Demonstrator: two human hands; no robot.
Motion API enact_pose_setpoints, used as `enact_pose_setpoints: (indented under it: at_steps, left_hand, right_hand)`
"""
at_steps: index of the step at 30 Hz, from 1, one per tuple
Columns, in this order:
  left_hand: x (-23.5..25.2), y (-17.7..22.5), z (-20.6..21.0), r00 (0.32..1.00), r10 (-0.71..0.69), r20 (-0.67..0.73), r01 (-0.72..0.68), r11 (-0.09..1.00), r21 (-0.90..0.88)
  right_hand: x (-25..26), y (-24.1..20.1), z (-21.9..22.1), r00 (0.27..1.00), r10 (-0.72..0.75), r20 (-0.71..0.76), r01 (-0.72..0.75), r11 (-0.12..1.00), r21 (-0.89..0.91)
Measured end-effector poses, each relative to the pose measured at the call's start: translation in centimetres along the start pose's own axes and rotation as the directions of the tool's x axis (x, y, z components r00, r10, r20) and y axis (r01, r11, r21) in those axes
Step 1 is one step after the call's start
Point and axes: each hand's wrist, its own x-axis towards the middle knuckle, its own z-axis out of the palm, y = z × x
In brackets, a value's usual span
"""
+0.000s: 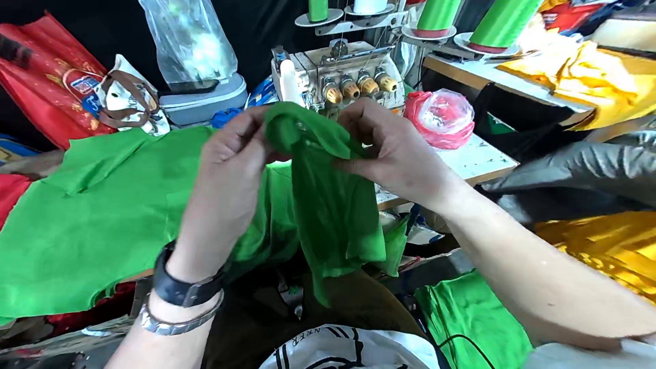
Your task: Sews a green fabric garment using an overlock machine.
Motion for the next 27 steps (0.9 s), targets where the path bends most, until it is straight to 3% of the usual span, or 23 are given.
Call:
enact_pose_setpoints:
  at_steps: [3,6,8,12,18,23,27]
  left_hand:
    - [-0.7,1.1,-2.2,0.995,0.001,-0.104,0.006,0.998,0.067]
    - [-3.3,0.7,-7.0,0.993,0.081,-0.086,-0.072,0.992,0.108]
    - [-4.8,0.0,-10.2,0.981,0.122,-0.149,-0.104,0.987,0.127]
    - [-4.4,0.5,-12.9,0.95,0.109,-0.292,-0.043,0.974,0.223]
    - [-6.1,-0.5,-16.1,0.925,0.073,-0.373,0.036,0.96,0.277]
    - [-7.8,-1.0,-15.5,0.86,-0.031,-0.509,0.153,0.968,0.2]
    - [-8.5,-1.8,-15.4,0.846,-0.17,-0.506,0.237,0.969,0.07]
  right_hand:
    - [-0.4,1.1,-0.7,0.998,0.063,0.027,-0.058,0.986,-0.159]
    - [-1.0,2.0,-0.9,0.995,0.099,0.034,-0.087,0.964,-0.253]
    - [-1.1,2.4,-0.9,0.994,0.109,0.021,-0.098,0.947,-0.307]
    - [-0.5,3.3,-1.2,0.994,0.111,-0.001,-0.105,0.937,-0.332]
    - [0.5,4.5,-1.4,0.983,0.178,-0.044,-0.183,0.965,-0.186]
    - [0.7,5.2,-0.3,0.977,0.202,-0.066,-0.205,0.978,-0.032]
    - [1.0,5.2,1.1,0.951,0.307,-0.037,-0.295,0.936,0.194]
